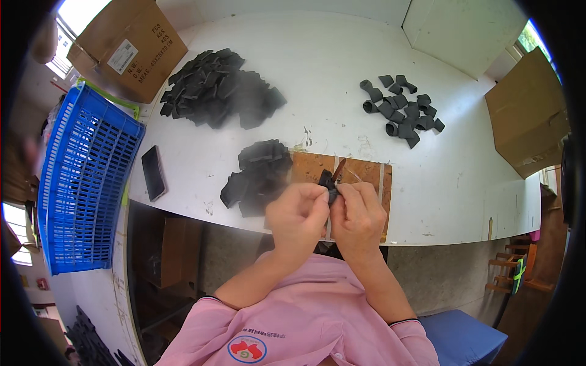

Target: The person is inspecting and cleaning small black plastic molded components, likely removing flash or debris.

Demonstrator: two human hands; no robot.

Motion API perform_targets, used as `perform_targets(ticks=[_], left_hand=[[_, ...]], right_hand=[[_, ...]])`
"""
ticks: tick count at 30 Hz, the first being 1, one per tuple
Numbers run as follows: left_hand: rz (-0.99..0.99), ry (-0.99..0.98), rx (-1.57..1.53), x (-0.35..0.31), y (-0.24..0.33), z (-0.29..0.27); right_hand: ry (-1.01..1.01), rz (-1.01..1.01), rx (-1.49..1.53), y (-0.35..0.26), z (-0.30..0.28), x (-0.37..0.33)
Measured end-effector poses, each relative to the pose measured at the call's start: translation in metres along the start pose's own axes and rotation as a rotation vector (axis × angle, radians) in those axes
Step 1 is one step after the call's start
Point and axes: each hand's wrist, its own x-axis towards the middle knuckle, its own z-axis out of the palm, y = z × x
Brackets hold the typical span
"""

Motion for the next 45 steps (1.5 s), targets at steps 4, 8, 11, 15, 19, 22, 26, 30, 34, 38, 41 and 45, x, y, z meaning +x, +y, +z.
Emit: perform_targets(ticks=[4,8,11,15,19,22,26,30,34,38,41,45], left_hand=[[-0.778,-0.173,-0.934,0.017,0.005,-0.015],[-0.725,-0.328,-0.872,0.016,0.014,-0.016],[-0.086,-0.018,-0.026,0.009,0.013,0.001],[-0.502,-0.043,-0.695,0.026,0.018,-0.005],[-0.717,-0.512,-1.58,0.057,0.021,-0.025],[-0.85,-0.35,-1.328,0.058,0.009,-0.022],[-0.479,-0.225,-0.537,0.045,0.019,-0.011],[0.032,-0.175,-0.234,0.057,0.009,-0.007],[0.128,-0.382,-0.378,0.061,0.003,-0.008],[-0.176,-0.097,-0.825,0.051,0.003,-0.003],[-0.31,-0.024,-0.995,0.047,0.011,-0.002],[-0.284,-0.019,-0.883,0.039,0.011,-0.004]], right_hand=[[-0.125,0.544,0.685,0.008,-0.01,0.003],[-0.23,0.976,1.727,0.01,-0.017,0.009],[-0.314,1.087,1.816,0.006,-0.014,0.012],[-0.416,0.842,1.376,-0.002,-0.029,0.035],[-0.495,0.602,1.154,0.0,-0.032,0.076],[-0.631,0.731,1.34,0.025,-0.01,0.069],[-0.557,0.689,1.284,0.027,-0.01,0.051],[-0.17,0.327,0.664,0.015,-0.02,0.046],[-0.04,-0.023,0.403,0.0,-0.028,0.048],[0.036,-0.124,0.224,-0.001,-0.017,0.048],[0.123,-0.204,0.167,-0.002,-0.016,0.056],[0.096,-0.302,0.101,0.003,-0.02,0.054]])
